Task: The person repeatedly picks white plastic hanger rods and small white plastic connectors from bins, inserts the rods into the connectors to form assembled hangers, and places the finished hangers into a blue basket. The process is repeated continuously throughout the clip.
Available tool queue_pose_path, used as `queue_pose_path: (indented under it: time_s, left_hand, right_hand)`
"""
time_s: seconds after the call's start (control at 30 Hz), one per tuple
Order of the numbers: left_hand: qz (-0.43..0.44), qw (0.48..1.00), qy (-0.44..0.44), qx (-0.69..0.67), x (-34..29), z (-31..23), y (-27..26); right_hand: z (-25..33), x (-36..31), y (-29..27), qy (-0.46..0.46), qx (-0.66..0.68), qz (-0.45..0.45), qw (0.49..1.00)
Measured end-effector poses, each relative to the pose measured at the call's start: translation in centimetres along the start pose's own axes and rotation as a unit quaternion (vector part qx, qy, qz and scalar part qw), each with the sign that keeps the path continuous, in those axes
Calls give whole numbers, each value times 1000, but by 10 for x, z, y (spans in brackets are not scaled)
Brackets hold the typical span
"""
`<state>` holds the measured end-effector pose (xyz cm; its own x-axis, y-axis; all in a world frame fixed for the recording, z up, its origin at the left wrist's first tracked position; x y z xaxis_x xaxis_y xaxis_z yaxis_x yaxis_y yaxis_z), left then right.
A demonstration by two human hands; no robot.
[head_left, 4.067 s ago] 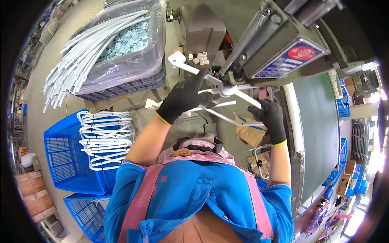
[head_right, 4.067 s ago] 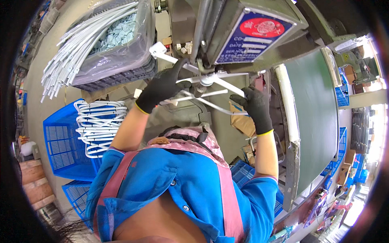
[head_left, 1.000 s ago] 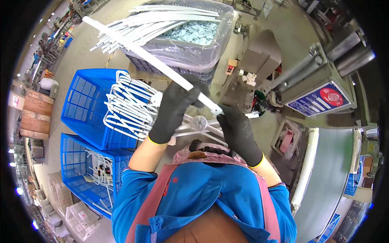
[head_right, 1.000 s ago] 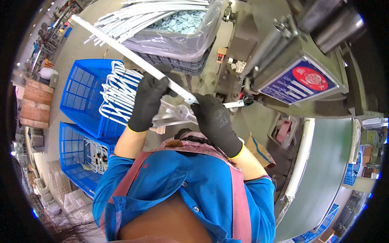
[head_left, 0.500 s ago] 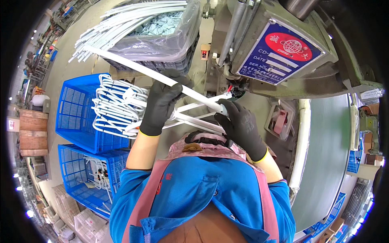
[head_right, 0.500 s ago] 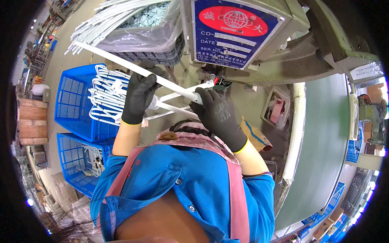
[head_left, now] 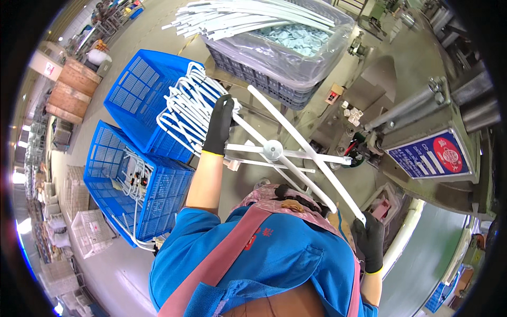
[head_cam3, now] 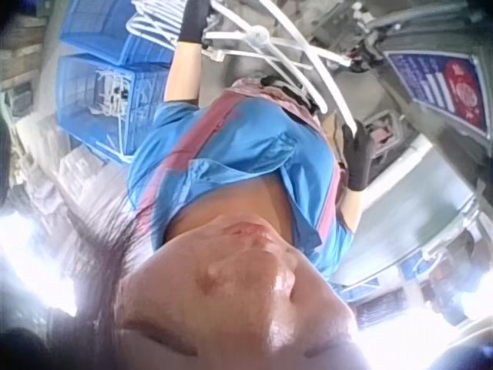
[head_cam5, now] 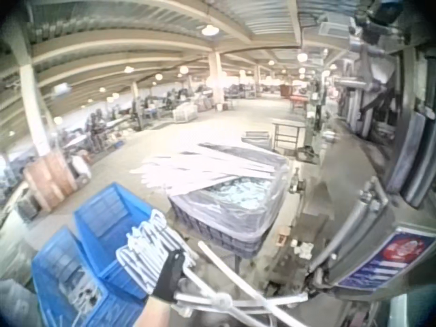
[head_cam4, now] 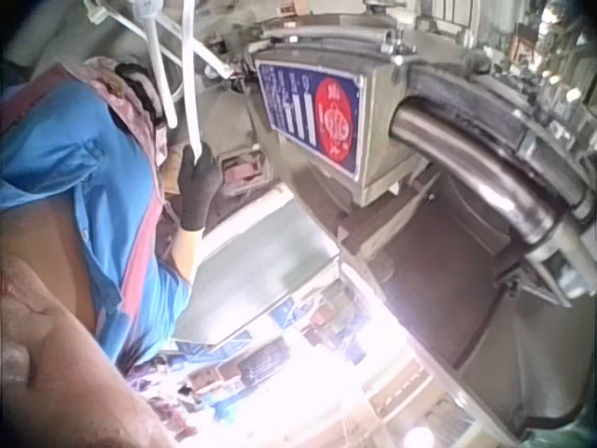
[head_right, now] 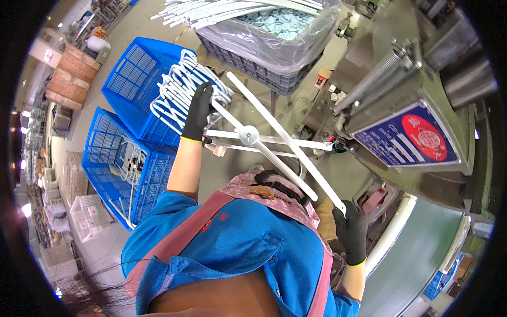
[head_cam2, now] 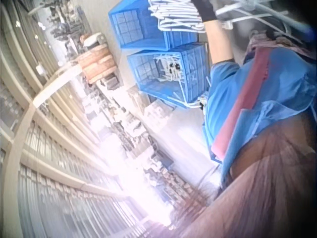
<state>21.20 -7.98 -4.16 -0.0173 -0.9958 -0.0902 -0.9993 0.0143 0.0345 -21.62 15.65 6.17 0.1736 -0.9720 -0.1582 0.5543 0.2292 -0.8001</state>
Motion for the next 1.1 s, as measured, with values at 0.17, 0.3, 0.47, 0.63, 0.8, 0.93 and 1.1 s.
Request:
queue_pose_path:
  time_s: [0.17, 0.3, 0.47, 0.63, 0.8, 0.93, 1.1]
  left_hand:
    - [-51, 946, 70, -314, 19, 28, 2]
    - [-93, 955, 92, -267, 29, 39, -1]
    - [-92, 972, 93, -196, 25, 36, 0]
    - [-72, 986, 102, -111, 26, 34, 0]
    - [-57, 979, 79, -176, 32, 44, -7]
    - [-62, 970, 27, -232, 31, 49, -11]
    - [0, 973, 35, -230, 19, 44, -9]
  right_hand:
    - [10, 1, -7, 11, -20, 32, 999]
    - [13, 4, -6, 8, -11, 44, 999]
    - [10, 7, -6, 8, -49, 48, 998]
    - [10, 4, -8, -54, -75, 23, 995]
    - [-2, 8, -6, -89, -145, 9, 985]
    - [-25, 35, 9, -29, -38, 116, 992]
    - [-16, 81, 43, -105, 79, 140, 981]
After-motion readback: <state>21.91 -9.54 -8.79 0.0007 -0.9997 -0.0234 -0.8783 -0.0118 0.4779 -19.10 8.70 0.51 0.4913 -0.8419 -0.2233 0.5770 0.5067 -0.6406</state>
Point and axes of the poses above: each hand's wrist, its own x-axis towards the middle knuckle, its own y-axis out of the palm, z = x × y, the point moved 5 cm from there along x, towards the middle knuckle, and after that the axes turned 14 degrees about z, right-handed, at the moved point
